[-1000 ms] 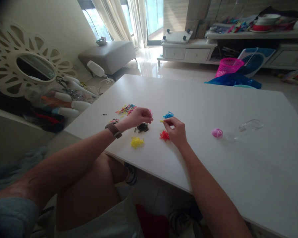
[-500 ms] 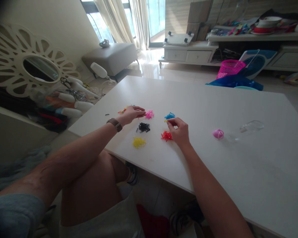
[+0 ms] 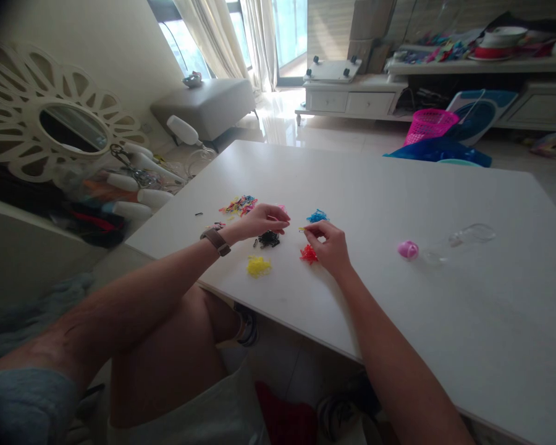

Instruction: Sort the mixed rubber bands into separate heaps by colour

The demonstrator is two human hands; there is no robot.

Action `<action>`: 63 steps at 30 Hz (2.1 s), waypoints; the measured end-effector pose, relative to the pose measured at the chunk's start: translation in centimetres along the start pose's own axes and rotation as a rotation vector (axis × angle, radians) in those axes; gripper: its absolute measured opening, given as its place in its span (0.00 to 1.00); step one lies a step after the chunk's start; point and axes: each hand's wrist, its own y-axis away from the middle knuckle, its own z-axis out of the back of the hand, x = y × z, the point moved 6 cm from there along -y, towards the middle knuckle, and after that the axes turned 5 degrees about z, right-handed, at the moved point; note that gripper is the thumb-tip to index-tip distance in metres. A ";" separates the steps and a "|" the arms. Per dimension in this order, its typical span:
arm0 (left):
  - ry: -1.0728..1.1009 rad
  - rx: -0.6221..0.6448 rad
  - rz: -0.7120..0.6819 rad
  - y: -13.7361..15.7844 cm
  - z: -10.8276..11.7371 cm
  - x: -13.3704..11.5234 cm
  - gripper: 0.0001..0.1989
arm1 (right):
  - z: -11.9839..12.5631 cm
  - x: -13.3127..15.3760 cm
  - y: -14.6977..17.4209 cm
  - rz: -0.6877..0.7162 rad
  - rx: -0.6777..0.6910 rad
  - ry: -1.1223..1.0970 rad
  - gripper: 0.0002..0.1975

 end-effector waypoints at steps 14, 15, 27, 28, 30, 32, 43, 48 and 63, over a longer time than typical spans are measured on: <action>-0.187 0.291 -0.021 1.1 -1.4 -1.5 0.06 | -0.4 1.0 0.1 0.029 0.049 -0.026 0.07; -0.224 0.324 0.003 1.3 -0.9 -1.4 0.06 | -0.3 1.0 0.1 0.027 0.044 -0.025 0.07; -0.519 0.497 0.220 3.1 0.2 2.0 0.08 | -0.4 0.6 0.2 0.028 0.041 -0.018 0.06; -0.521 0.493 0.234 3.1 0.2 2.0 0.08 | -0.4 0.6 0.2 0.027 0.044 -0.019 0.06; -0.510 0.470 0.240 3.1 0.4 1.8 0.07 | -0.4 0.5 0.2 0.025 0.049 -0.022 0.06; -0.480 0.417 0.194 2.9 0.6 1.2 0.05 | -0.4 0.5 0.2 0.018 0.054 -0.026 0.06; -0.237 0.269 -0.084 2.2 -3.3 -1.5 0.08 | -1.2 0.7 0.5 0.001 0.127 -0.050 0.08; -0.317 0.251 -0.096 1.6 -2.9 -1.6 0.05 | -1.2 1.0 0.5 0.015 0.135 -0.061 0.07; -0.849 0.104 -0.021 0.6 4.1 1.0 0.07 | -1.0 1.1 0.3 0.032 0.134 -0.006 0.04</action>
